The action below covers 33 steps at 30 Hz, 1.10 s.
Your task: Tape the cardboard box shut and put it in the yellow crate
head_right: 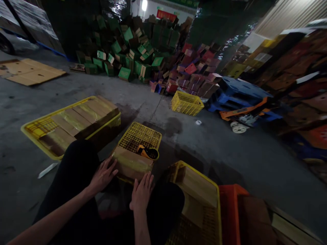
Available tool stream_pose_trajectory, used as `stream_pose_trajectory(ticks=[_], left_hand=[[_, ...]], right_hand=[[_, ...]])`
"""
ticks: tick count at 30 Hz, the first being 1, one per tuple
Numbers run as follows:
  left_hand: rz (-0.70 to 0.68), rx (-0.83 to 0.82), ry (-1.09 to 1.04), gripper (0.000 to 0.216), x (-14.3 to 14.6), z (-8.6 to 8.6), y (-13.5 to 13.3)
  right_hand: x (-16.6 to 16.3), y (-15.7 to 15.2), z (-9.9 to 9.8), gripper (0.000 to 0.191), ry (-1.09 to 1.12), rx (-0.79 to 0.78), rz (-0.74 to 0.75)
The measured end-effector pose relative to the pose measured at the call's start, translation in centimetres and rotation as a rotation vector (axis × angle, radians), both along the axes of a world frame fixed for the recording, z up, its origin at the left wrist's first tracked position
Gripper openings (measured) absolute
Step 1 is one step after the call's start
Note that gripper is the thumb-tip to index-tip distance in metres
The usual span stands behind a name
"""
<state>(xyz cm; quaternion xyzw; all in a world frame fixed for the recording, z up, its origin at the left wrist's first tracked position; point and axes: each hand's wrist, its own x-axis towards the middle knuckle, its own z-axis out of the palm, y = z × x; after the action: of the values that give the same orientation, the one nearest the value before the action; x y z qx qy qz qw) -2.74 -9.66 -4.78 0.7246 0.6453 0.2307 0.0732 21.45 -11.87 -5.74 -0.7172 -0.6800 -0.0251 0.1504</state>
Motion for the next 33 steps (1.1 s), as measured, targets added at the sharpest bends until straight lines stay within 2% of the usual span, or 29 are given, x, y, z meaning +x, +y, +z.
stream_pose_trajectory(ticks=[10,16,20,25,30,33], left_hand=[[-0.017,0.087,-0.053,0.052,0.4,-0.2,0.5],[-0.01,0.04,-0.097,0.052,-0.6,-1.0,1.1],[0.003,-0.003,-0.168,0.058,-1.1,-1.7,1.4],[-0.011,-0.012,-0.192,0.062,-0.8,-1.8,1.3],[0.007,-0.02,-0.199,0.063,-0.7,-2.1,1.0],[0.024,-0.024,-0.211,0.063,-0.6,-2.3,1.0]], right_hand=[[-5.0,0.7,1.4,0.063,0.019,-0.05,0.194],[-9.4,1.8,0.5,0.052,0.096,-0.101,0.283],[-10.8,2.3,0.2,0.053,0.097,-0.088,0.378],[-8.1,2.8,1.3,0.052,0.042,-0.087,0.418],[-3.1,3.6,1.7,0.065,-0.034,-0.06,0.172],[-1.9,3.8,1.2,0.071,-0.05,-0.023,0.086]])
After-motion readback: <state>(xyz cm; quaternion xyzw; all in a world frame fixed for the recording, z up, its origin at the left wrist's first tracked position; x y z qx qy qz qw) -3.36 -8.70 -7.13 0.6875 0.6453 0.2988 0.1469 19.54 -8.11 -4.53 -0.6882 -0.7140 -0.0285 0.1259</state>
